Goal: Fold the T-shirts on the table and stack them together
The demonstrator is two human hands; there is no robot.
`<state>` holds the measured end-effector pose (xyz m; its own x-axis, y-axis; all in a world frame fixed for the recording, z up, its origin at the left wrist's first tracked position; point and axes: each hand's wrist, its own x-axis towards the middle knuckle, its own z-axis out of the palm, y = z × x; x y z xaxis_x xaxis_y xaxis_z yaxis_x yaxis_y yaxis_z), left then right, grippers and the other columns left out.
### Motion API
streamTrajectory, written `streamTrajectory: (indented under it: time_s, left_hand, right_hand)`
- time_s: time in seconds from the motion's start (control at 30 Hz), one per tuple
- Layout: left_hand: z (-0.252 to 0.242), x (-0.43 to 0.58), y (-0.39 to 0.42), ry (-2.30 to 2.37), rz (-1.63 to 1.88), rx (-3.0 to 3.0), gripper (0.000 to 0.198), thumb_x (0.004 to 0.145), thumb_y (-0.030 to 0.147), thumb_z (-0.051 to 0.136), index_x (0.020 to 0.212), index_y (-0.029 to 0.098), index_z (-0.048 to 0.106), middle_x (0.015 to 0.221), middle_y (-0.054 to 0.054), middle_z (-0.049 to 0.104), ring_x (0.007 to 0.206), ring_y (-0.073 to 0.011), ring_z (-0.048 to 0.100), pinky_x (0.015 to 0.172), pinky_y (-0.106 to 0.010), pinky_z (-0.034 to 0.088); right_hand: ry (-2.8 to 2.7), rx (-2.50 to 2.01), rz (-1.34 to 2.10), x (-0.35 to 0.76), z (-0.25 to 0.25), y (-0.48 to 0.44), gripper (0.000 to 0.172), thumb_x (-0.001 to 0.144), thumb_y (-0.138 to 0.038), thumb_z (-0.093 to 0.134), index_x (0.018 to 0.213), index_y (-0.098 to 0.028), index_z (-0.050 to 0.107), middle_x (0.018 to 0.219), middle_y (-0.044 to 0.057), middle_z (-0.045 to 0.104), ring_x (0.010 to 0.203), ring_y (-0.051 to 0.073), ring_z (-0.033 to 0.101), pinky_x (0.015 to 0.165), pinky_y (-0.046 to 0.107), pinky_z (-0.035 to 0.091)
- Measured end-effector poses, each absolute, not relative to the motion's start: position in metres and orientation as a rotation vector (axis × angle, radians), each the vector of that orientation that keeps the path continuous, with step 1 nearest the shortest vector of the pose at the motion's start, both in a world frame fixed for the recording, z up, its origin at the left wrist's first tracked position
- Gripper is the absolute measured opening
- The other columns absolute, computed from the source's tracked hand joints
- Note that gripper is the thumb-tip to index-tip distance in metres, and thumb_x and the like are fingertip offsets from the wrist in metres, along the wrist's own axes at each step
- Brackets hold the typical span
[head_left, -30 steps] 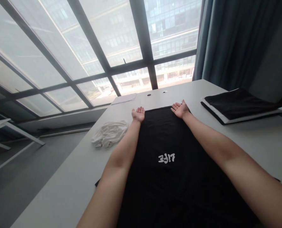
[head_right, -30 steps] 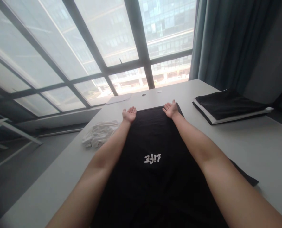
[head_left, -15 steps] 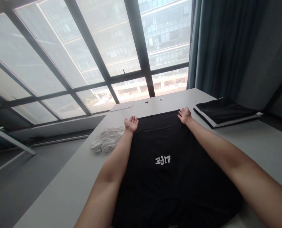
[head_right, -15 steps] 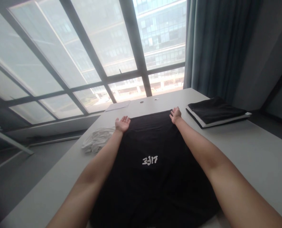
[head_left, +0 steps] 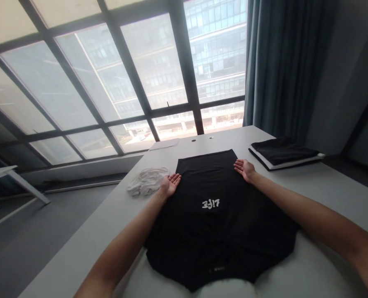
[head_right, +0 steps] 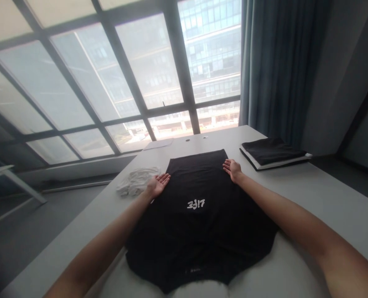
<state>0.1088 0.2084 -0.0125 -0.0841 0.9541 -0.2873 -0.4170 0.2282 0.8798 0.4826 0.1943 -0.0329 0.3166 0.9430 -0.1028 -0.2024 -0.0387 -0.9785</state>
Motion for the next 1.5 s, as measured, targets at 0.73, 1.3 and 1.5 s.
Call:
streamTrajectory:
  time_s: [0.73, 1.3, 1.5]
  left_hand:
    - [-0.051, 0.123, 0.139, 1.374, 0.586, 2.369, 0.055, 0.090, 0.058, 0.064, 0.140, 0.038, 0.058, 0.161, -0.001, 0.036, 0.154, -0.0346, 0.017, 0.122, -0.060, 0.002]
    - [-0.047, 0.133, 0.068, 1.274, 0.481, 2.402, 0.056, 0.096, 0.059, 0.053, 0.149, 0.041, 0.048, 0.164, 0.001, 0.028, 0.155, -0.0316, 0.012, 0.123, -0.057, -0.002]
    - [-0.044, 0.136, 0.053, 1.303, 0.588, 2.292, 0.055, 0.092, 0.060, 0.060, 0.144, 0.042, 0.054, 0.161, -0.001, 0.037, 0.153, -0.0339, 0.019, 0.123, -0.059, 0.002]
  right_hand:
    - [-2.103, -1.824, 0.203, 0.479, -0.077, 0.133, 0.064, 0.097, -0.050, 0.045, 0.151, -0.016, 0.046, 0.163, 0.017, 0.030, 0.153, 0.032, 0.020, 0.121, 0.054, 0.015]
    - [-2.330, -1.263, 0.290, 0.482, -0.062, 0.064, 0.054, 0.099, -0.048, 0.047, 0.149, -0.027, 0.050, 0.161, 0.006, 0.037, 0.152, 0.026, 0.026, 0.123, 0.050, 0.021]
    - [-2.351, -1.316, 0.374, 0.489, -0.062, 0.048, 0.055, 0.099, -0.051, 0.048, 0.149, -0.030, 0.050, 0.162, 0.005, 0.032, 0.152, 0.028, 0.024, 0.123, 0.054, 0.019]
